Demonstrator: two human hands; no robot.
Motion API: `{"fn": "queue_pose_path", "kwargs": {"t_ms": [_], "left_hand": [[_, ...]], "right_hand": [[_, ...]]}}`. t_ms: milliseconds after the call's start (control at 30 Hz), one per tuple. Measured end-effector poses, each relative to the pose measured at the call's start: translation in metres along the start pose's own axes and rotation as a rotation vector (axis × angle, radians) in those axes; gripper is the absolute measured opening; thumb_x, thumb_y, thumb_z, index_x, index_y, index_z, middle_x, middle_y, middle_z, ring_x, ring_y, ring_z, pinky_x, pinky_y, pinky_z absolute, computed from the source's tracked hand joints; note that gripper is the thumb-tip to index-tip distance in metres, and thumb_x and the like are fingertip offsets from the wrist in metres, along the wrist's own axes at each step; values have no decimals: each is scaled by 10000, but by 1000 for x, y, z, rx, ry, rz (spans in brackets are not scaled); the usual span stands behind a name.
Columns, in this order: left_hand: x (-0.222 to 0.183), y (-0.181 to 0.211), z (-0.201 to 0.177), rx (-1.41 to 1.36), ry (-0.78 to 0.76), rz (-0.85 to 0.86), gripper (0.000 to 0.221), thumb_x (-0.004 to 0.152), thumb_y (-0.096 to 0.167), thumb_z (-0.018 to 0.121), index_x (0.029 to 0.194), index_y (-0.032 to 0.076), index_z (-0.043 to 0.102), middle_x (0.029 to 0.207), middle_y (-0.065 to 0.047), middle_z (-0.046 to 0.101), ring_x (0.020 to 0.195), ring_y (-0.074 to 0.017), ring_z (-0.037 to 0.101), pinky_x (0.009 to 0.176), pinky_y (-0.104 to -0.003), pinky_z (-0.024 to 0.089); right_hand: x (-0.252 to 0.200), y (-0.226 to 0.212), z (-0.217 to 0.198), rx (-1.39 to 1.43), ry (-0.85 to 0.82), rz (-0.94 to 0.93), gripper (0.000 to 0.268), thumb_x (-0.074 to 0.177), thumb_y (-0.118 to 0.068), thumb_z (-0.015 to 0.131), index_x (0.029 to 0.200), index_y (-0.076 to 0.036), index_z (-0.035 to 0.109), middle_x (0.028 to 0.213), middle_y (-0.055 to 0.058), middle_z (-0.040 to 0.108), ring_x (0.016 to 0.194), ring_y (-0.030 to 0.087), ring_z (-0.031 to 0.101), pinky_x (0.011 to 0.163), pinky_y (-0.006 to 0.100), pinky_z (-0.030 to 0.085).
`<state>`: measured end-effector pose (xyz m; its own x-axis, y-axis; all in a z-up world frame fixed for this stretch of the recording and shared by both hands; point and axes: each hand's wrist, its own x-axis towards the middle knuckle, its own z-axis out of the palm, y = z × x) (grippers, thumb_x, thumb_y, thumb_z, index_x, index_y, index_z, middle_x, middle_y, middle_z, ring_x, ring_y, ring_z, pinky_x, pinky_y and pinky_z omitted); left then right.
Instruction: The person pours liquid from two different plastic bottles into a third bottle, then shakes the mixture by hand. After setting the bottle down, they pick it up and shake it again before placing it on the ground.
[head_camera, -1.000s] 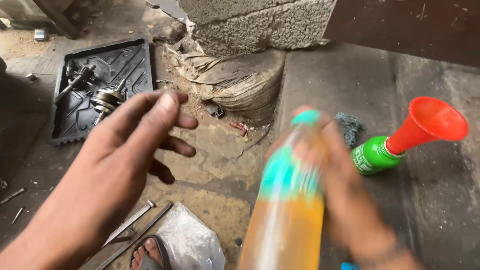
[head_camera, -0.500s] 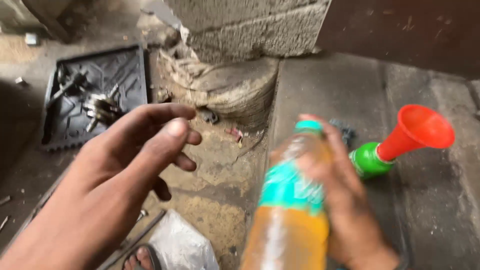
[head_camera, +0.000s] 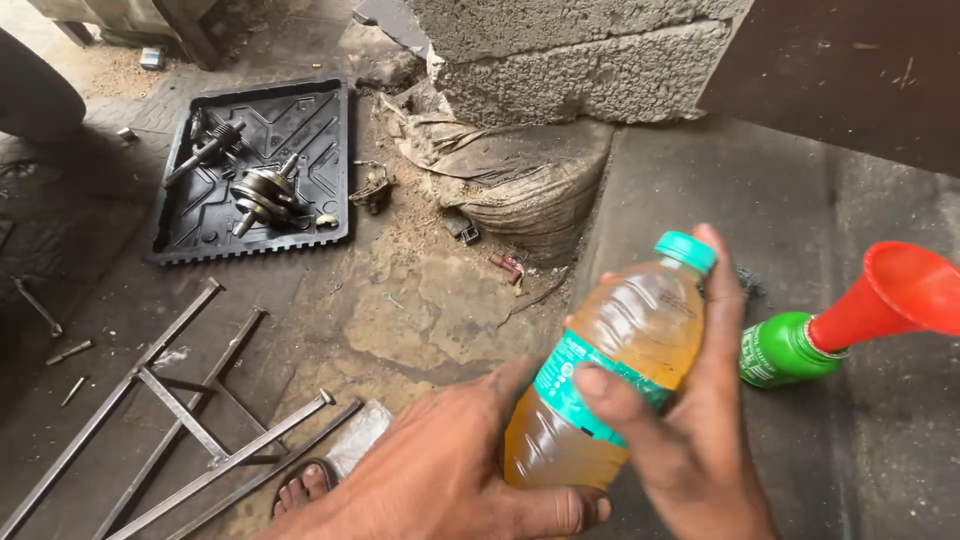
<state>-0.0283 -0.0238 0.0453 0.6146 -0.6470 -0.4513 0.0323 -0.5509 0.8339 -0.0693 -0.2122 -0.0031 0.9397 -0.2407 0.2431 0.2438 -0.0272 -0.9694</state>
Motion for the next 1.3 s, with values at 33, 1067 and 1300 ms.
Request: {"fn": "queue_pose_path", "kwargs": {"t_ms": [33, 1067, 1300], "left_hand": [[1, -2, 2, 0, -3, -1, 908, 719, 442, 818, 1539, 187, 523, 1084, -149, 791, 988, -261, 771, 853, -383, 603], [5, -37, -19, -130, -3, 74, 894, 905, 563, 702, 1564, 30, 418, 1355, -161, 692, 1239, -274, 636, 1025, -383, 533], [-4, -25, 15, -207, -203, 96, 862, 751, 308, 809, 1515, 64, 494, 1229, -161, 765, 1147, -260, 748, 958, -367, 565]], "right_hand": [[-2, -2, 2, 0, 2, 2, 1123, 790, -209, 765, 1657, -107, 59, 1323, 194, 562, 1172, 286, 655, 1016, 410, 553], [-13, 2, 2, 362, -19, 87, 958, 852, -140, 709, 1658, -107, 192, 1217, 209, 602, 1056, 325, 674, 935, 496, 578], [-18, -3, -16, 588, -81, 136, 1019, 807, -125, 757, 1677, -49, 232, 1256, 253, 593, 1069, 466, 674, 948, 611, 551]]}}
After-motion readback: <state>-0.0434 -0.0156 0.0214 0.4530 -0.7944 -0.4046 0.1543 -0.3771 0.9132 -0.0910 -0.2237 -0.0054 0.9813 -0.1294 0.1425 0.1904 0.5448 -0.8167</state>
